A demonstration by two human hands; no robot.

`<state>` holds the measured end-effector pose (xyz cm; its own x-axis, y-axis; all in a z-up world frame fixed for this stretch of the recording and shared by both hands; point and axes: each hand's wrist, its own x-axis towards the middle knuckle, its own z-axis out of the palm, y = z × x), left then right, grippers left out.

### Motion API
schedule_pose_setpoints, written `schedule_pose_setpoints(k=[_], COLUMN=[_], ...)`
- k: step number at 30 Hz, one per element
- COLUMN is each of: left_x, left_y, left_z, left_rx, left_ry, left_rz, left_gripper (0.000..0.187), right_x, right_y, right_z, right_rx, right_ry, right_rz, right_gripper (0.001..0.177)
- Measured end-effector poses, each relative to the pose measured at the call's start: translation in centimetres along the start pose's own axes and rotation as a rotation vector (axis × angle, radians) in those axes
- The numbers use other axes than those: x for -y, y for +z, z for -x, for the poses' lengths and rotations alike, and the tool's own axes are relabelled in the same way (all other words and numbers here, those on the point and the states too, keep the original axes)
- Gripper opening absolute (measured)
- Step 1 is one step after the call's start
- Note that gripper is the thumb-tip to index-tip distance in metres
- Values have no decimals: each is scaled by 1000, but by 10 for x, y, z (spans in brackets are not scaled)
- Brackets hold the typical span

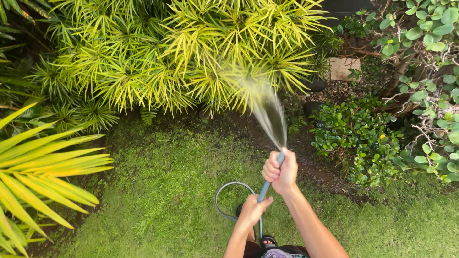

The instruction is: The person waters garden plants and tropical palms using a garden hose held by hand, moving the water stream across several different types of foliage.

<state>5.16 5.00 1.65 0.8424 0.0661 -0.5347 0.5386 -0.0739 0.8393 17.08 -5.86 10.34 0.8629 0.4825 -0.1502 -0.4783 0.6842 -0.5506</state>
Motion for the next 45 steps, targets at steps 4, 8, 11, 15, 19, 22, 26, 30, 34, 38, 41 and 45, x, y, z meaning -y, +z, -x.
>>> schedule_pose_setpoints(k=[4,8,11,15,19,22,26,30,34,38,41,45], left_x=[-29,-50,-60,-79,-102,-112,-112,-108,-113,-107,-97,-98], left_y=[-20,-37,-45,-50,-47,-39,-25,-12,1,15,27,46], left_z=[-8,-21,-34,-46,-56,-65,-82,-92,-94,-99,-102,-102], left_rx=[-27,-6,46,102,182,243,349,440,484,530,567,558], left_ry=[51,90,117,140,97,164,175,165,71,118,130,89], left_rz=[-67,-98,-86,-131,-183,-243,-298,-278,-256,-274,-254,-314], left_gripper=[45,46,45,45,45,44,46,44,38,38,39,40], right_x=[6,12,17,25,40,53,66,73,80,83,86,98], right_y=[14,26,31,34,29,22,11,2,-4,-11,-18,-29], right_z=[-10,-22,-33,-41,-41,-36,-30,-27,-21,-13,-5,3], right_rx=[35,41,51,23,-65,-155,-265,-355,-377,-390,-423,-460], right_ry=[-141,-215,-210,-289,-377,-451,-513,-508,-517,-548,-541,-516], right_rz=[-61,-46,-39,-24,-33,-39,-32,-23,-4,8,24,41], right_gripper=[56,57,56,55,55,55,56,56,57,56,56,56])
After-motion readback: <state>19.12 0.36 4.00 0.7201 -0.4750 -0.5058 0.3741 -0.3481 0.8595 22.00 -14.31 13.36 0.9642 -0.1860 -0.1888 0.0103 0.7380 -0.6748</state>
